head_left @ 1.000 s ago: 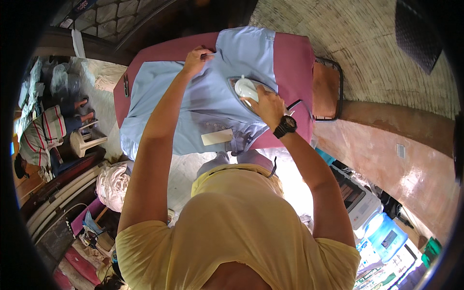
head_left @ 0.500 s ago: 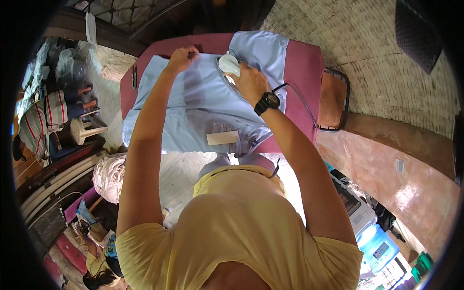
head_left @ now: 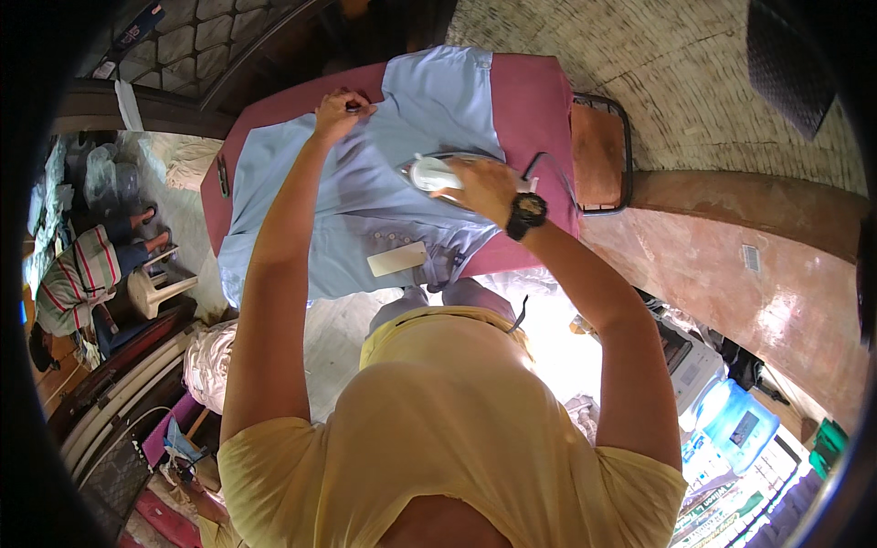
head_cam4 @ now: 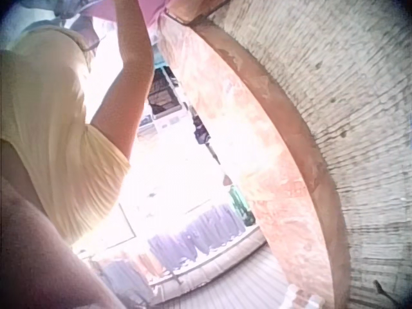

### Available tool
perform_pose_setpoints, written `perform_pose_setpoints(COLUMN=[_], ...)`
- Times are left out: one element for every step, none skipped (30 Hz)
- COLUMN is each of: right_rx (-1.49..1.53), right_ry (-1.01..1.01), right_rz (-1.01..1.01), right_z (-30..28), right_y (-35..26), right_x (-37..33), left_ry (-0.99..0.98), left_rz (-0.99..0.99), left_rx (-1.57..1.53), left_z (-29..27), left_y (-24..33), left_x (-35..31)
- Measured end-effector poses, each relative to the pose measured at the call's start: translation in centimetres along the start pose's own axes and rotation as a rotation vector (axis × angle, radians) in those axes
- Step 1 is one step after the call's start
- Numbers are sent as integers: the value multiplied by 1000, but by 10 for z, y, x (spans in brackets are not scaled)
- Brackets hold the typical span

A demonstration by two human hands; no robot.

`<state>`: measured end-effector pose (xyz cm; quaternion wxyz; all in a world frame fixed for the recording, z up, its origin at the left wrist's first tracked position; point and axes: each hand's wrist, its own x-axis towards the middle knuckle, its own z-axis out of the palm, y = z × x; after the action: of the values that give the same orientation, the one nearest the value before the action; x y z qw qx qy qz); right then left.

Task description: The person irons a blue shirt on a pink ironing board using a steam iron. The person adjusts the garment, irons the body and sleeves, and marks a section of the shirt with a pen.

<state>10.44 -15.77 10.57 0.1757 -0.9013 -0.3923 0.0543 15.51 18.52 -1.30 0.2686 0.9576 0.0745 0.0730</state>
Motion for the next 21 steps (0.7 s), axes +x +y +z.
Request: perform_pose_setpoints(right_rx=[-71,-74,-78,-83,-9,27,62,106,104,136,170,203,214,222,224,229,231,245,281,278,275], right_ry=[16,20,23,25,24,30,35,36,66,109,147,187,174,158,144,143,147,145,155,128,101], right_rz=[1,8,13,17,73,139,205,254,269,255,244,235,242,250,264,267,278,261,257,262,268], right_z=[1,1,1,2,-6,-6,-5,-2,4,11,21,23,25,19,16,19,24,29,35,31,26], right_y=[15,16,16,14,-3,-14,-24,-36,-42,-45,-45,-49,-53,-59,-61,-59,-54,-57,-61,-62,-63], right_x=[-11,-11,-12,-14,-11,-5,1,10,23,38,54,68,81,95,103,104,104,107,103,104,106], left_ry=[-32,-46,-59,-71,-95,-121,-146,-144,-144,-143,-110,-79,-46,-62,-82,-102,-221,-216,-214,-219,-186], left_rz=[-27,-58,-90,-122,-126,-121,-118,-128,-136,-144,-157,-168,-180,-202,-215,-227,-208,-173,-137,-95,-181], left_rx=[-54,-70,-87,-105,-127,-151,-175,-229,-285,-341,-370,-399,-427,-214,-6,202,154,224,295,356,347], left_z=[-1,-3,-6,-9,-11,-16,-20,-22,-18,-16,-15,-17,-20,-23,-31,-39,-57,-65,-74,-80,-80], left_y=[10,11,13,14,18,26,31,25,18,9,1,-5,-12,-17,-15,-14,-1,-18,-39,-42,-42], left_x=[4,5,5,6,4,5,8,6,5,5,5,4,1,-4,-7,-11,-12,-19,-30,-37,-39])
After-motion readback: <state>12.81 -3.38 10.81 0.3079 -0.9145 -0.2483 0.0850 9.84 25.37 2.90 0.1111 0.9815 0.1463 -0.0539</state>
